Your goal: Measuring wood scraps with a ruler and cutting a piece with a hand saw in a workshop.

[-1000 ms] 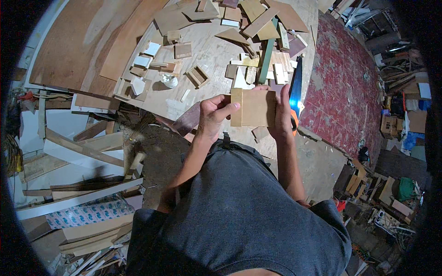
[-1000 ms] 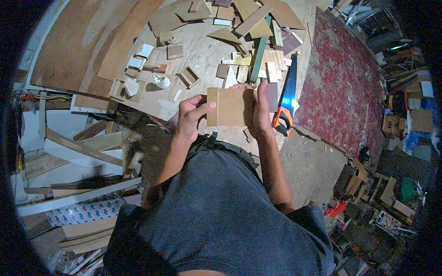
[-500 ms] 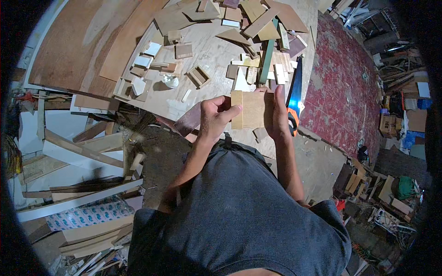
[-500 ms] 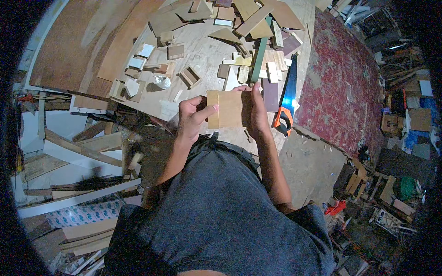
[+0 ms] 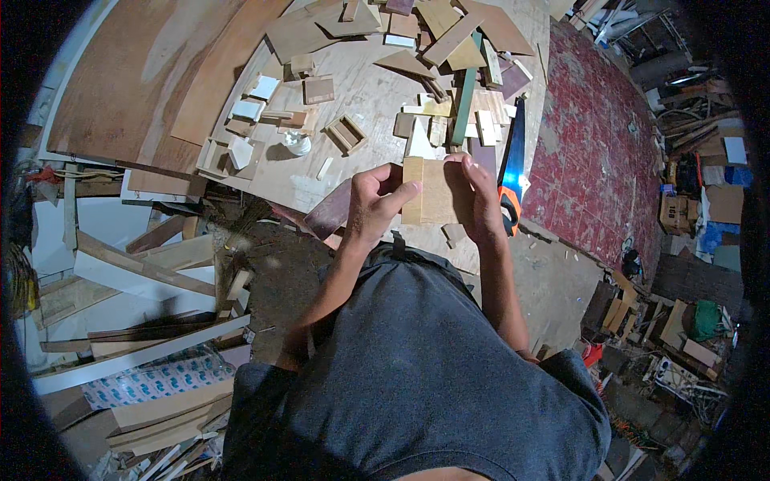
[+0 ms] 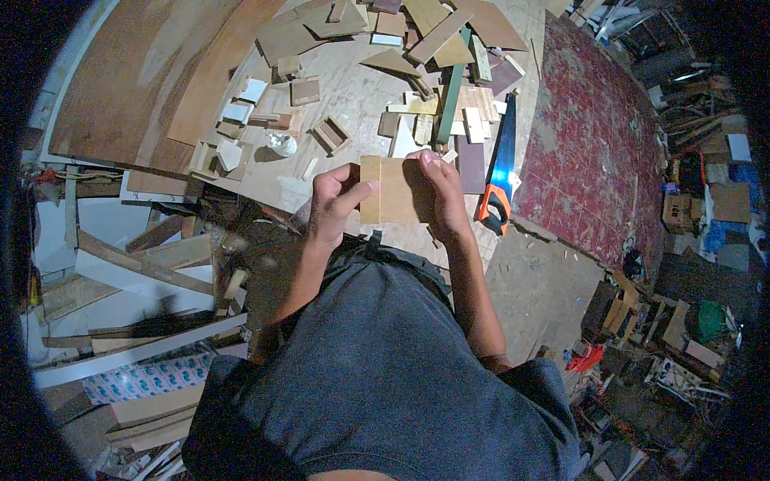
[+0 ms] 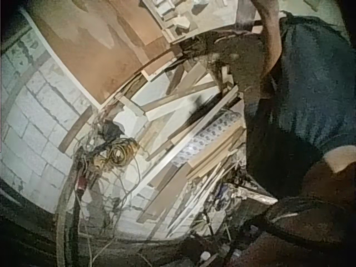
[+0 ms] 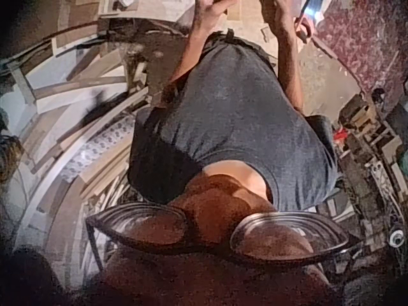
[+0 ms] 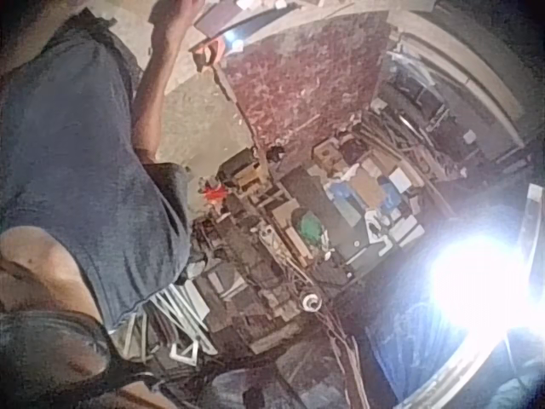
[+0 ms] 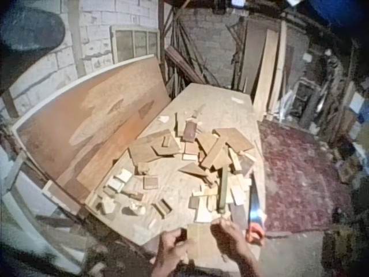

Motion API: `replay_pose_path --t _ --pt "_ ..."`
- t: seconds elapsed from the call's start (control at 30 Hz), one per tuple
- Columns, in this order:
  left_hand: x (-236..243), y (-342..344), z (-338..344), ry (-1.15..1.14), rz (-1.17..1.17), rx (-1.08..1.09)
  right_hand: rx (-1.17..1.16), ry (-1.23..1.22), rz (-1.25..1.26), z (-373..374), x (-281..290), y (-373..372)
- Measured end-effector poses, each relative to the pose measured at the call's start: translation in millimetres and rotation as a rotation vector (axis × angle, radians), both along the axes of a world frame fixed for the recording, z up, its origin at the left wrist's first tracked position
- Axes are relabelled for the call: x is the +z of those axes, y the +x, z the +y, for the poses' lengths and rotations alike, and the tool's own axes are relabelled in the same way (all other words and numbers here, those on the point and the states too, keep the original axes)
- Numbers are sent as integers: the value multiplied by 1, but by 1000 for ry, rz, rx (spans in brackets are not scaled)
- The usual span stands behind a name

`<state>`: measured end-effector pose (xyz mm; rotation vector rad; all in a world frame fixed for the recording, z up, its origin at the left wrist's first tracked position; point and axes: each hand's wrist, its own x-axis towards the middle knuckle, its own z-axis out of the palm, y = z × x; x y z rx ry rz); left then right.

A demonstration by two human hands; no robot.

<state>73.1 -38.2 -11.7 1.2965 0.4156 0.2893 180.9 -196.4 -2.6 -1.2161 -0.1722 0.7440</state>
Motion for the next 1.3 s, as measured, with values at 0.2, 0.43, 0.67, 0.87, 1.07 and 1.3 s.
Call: replay_pose_path --t 0.2,0.43,0.67,0.87,1.07,1.3 --pt "-5 0 5 -117 -11 -49 78 -113 -52 1 18 -5" --pt "-4 -3 7 -127 -69 -77 64 -92 -102 5 29 -8" --pt "-2 -7 11 -233 -43 -179 104 -144 -108 -1 41 -8" --pt "-1 -7 6 -298 -77 -136 123 -148 -138 -3 36 -5" --pt "-1 -9 6 -301 -62 -130 146 -142 -123 -3 34 -4" --pt "-5 -10 9 -239 -70 -140 171 -99 -104 -1 31 -3"
